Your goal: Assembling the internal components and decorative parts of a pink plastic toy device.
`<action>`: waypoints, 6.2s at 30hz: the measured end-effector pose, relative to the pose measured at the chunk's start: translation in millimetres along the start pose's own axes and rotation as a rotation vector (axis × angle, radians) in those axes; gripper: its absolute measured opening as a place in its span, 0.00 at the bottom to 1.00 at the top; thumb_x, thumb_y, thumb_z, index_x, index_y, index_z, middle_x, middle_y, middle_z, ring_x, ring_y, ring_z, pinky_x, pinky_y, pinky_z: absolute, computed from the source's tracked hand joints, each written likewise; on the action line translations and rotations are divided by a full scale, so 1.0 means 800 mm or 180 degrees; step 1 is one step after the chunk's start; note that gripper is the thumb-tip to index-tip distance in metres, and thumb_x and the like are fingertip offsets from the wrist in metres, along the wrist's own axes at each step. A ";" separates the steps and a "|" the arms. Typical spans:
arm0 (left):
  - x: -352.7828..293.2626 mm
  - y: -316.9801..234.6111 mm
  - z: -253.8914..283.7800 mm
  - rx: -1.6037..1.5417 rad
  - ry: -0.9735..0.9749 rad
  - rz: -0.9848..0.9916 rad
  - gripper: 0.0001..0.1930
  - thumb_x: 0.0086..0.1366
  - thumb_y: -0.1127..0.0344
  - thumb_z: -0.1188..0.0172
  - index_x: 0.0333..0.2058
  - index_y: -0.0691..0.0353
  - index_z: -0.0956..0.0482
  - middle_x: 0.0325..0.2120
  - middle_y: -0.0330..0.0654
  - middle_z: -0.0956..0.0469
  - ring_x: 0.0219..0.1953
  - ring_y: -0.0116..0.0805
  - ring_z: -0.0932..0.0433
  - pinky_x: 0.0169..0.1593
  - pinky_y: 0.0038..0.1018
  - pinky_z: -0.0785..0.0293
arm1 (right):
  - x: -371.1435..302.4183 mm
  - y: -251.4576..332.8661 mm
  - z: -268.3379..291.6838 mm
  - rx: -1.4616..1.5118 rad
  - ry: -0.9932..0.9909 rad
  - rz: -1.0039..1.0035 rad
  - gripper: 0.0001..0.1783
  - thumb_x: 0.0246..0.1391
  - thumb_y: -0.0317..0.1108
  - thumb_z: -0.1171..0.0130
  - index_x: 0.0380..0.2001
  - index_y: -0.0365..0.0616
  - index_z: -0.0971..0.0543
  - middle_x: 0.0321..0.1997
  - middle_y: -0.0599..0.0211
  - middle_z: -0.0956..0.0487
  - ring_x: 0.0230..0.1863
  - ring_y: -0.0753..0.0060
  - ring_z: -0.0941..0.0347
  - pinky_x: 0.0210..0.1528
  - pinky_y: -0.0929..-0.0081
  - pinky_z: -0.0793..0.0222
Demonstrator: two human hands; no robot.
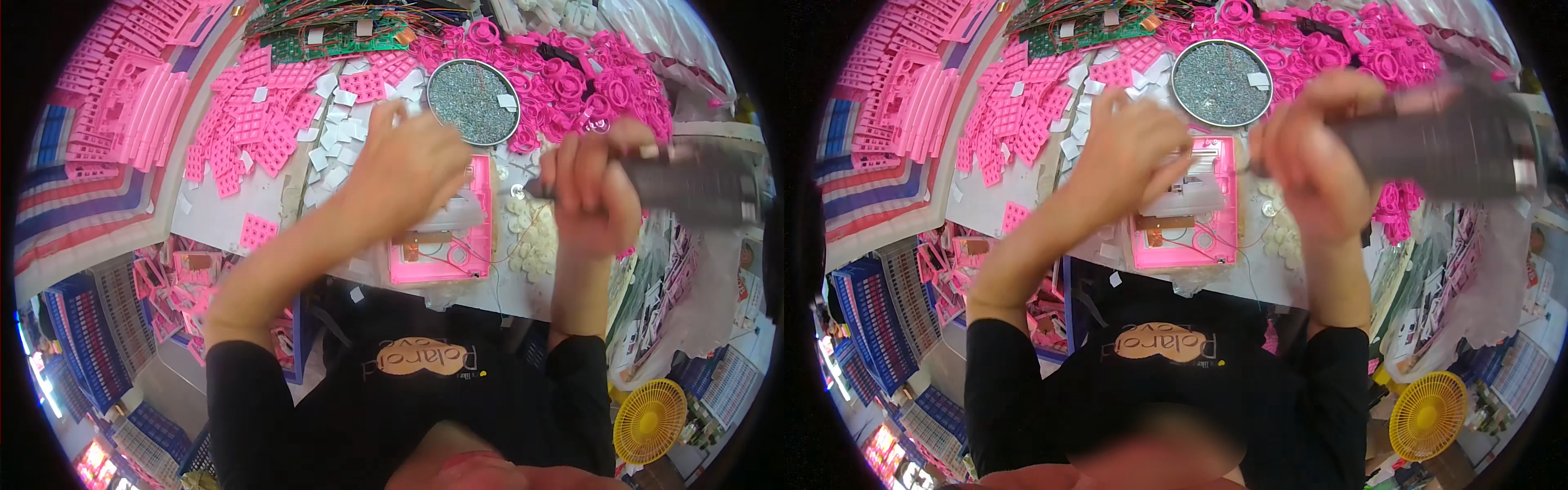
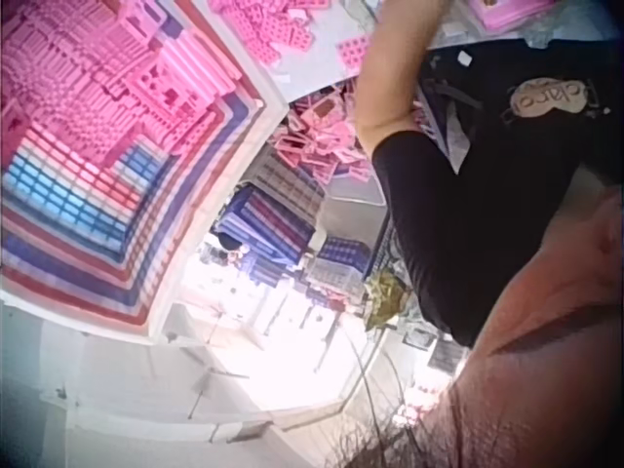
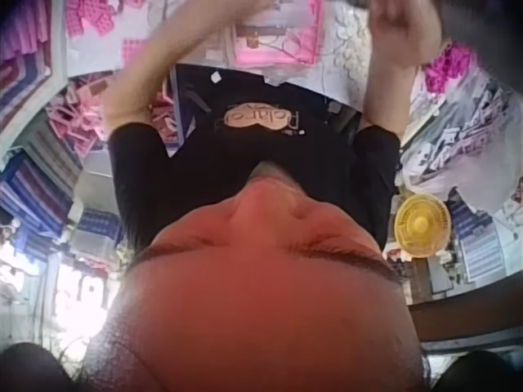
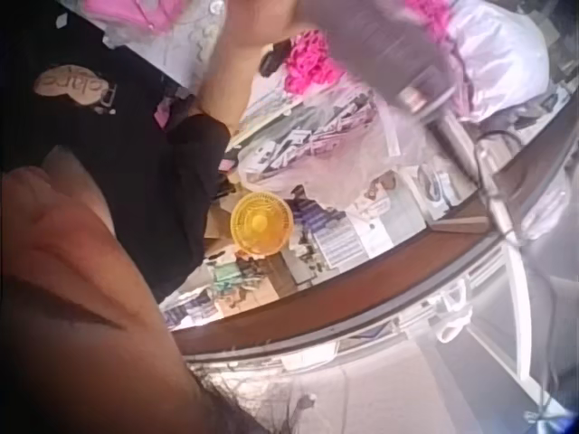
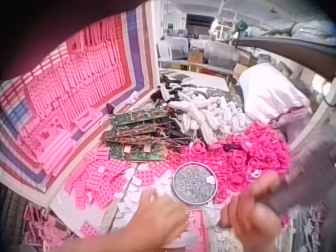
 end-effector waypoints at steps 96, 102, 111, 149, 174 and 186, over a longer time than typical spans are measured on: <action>0.059 0.128 -0.105 0.0870 0.0503 0.0526 0.06 0.54 0.60 0.31 0.29 0.52 0.15 0.35 0.36 0.20 0.48 0.41 0.25 0.54 0.50 0.37 | -0.038 -0.144 0.033 -0.3370 0.1411 -0.0466 0.15 0.43 0.31 0.27 0.35 0.45 0.20 0.43 0.63 0.24 0.49 0.58 0.30 0.51 0.65 0.34; 0.067 0.127 -0.129 0.1184 0.0592 0.0419 0.07 0.58 0.59 0.37 0.33 0.49 0.14 0.37 0.37 0.20 0.49 0.41 0.25 0.56 0.52 0.38 | -0.021 -0.127 0.099 -0.2082 0.0569 -0.1473 0.19 0.51 0.37 0.31 0.44 0.39 0.19 0.51 0.58 0.23 0.56 0.60 0.28 0.61 0.63 0.33; 0.073 0.116 -0.137 0.1502 0.1050 0.0330 0.08 0.59 0.67 0.40 0.34 0.53 0.12 0.38 0.42 0.16 0.50 0.43 0.22 0.60 0.52 0.39 | 0.091 -0.037 -0.005 0.0285 0.1674 -0.0570 0.34 0.61 0.48 0.37 0.64 0.42 0.31 0.38 0.61 0.23 0.43 0.60 0.24 0.59 0.49 0.27; -0.049 0.024 -0.048 0.0409 0.0081 0.0904 0.15 0.53 0.57 0.28 0.37 0.51 0.19 0.41 0.28 0.22 0.53 0.33 0.28 0.63 0.64 0.50 | 0.006 -0.088 0.019 -0.1434 -0.0236 0.0123 0.10 0.60 0.21 0.43 0.42 0.39 0.30 0.23 0.64 0.27 0.22 0.75 0.32 0.28 0.67 0.28; -0.312 0.052 0.217 0.0764 0.2123 0.2568 0.22 0.47 0.72 0.31 0.44 0.65 0.22 0.50 0.50 0.22 0.50 0.49 0.22 0.54 0.39 0.26 | -0.057 0.012 0.192 -0.5560 -0.0412 -0.0802 0.08 0.50 0.34 0.33 0.34 0.45 0.15 0.34 0.60 0.16 0.41 0.53 0.23 0.43 0.59 0.27; -0.132 -0.069 -0.074 -0.0509 0.1120 0.0019 0.31 0.54 0.52 0.29 0.52 0.65 0.23 0.54 0.50 0.25 0.61 0.47 0.29 0.65 0.53 0.38 | -0.101 -0.120 -0.024 -0.5327 0.1632 -0.0023 0.10 0.41 0.30 0.32 0.30 0.48 0.22 0.32 0.67 0.22 0.41 0.58 0.28 0.44 0.60 0.35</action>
Point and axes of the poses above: each hand's wrist, its own x-axis towards the middle knuckle, its own z-axis out of the back of the hand, y = z × x, the point moved 10 cm from there along x, towards the middle knuckle
